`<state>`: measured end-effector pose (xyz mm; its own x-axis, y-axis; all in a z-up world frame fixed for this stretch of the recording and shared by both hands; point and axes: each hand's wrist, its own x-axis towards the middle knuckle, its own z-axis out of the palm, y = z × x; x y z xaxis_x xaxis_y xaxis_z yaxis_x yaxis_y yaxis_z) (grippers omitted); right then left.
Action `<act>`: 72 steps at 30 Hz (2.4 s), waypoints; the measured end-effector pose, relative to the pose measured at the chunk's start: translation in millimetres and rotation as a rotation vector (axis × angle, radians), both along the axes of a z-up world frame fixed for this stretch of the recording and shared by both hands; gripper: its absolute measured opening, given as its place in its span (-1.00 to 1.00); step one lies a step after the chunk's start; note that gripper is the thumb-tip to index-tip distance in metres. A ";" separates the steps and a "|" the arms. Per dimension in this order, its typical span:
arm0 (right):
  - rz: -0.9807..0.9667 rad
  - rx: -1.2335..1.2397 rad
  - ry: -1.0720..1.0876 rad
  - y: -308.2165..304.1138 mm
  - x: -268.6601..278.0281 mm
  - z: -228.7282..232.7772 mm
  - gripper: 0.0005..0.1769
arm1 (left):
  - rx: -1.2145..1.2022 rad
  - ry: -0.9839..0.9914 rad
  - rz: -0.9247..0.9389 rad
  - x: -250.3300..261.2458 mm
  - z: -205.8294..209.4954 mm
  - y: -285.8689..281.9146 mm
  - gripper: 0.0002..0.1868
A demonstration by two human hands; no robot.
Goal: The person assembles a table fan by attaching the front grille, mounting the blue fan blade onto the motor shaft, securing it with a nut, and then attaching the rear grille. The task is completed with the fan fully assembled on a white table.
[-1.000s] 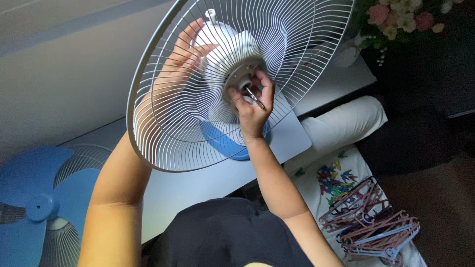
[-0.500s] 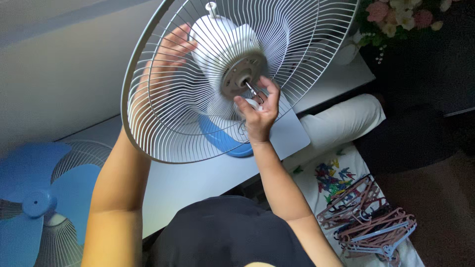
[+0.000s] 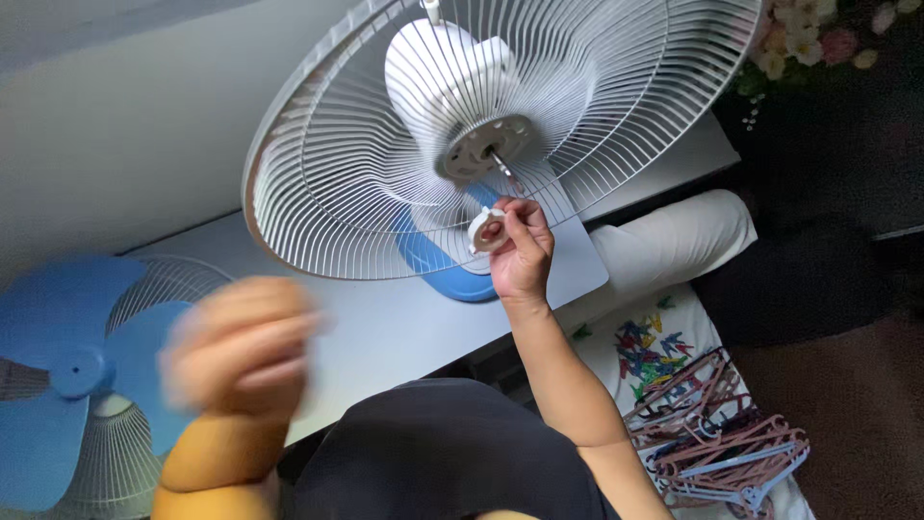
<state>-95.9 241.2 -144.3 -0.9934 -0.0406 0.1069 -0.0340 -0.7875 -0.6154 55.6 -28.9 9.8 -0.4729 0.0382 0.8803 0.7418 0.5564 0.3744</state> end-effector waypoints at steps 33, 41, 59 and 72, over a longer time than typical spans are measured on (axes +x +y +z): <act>-0.368 1.138 0.824 -7.6 6.9 27.0 -0.41 | 0.017 -0.544 -0.033 -103.7 -69.0 114.6 -0.66; -0.547 0.916 0.462 -7.4 -20.6 13.7 -0.59 | -0.363 0.287 0.056 -14.6 -28.0 60.2 -0.54; -0.785 0.966 0.582 -32.3 -46.2 47.4 -0.73 | 0.398 0.001 -0.136 -68.2 -70.6 3.4 -0.41; -0.757 0.988 0.637 -35.6 -45.1 53.5 -0.56 | 0.423 -0.037 -0.042 -73.0 -44.5 3.1 -0.45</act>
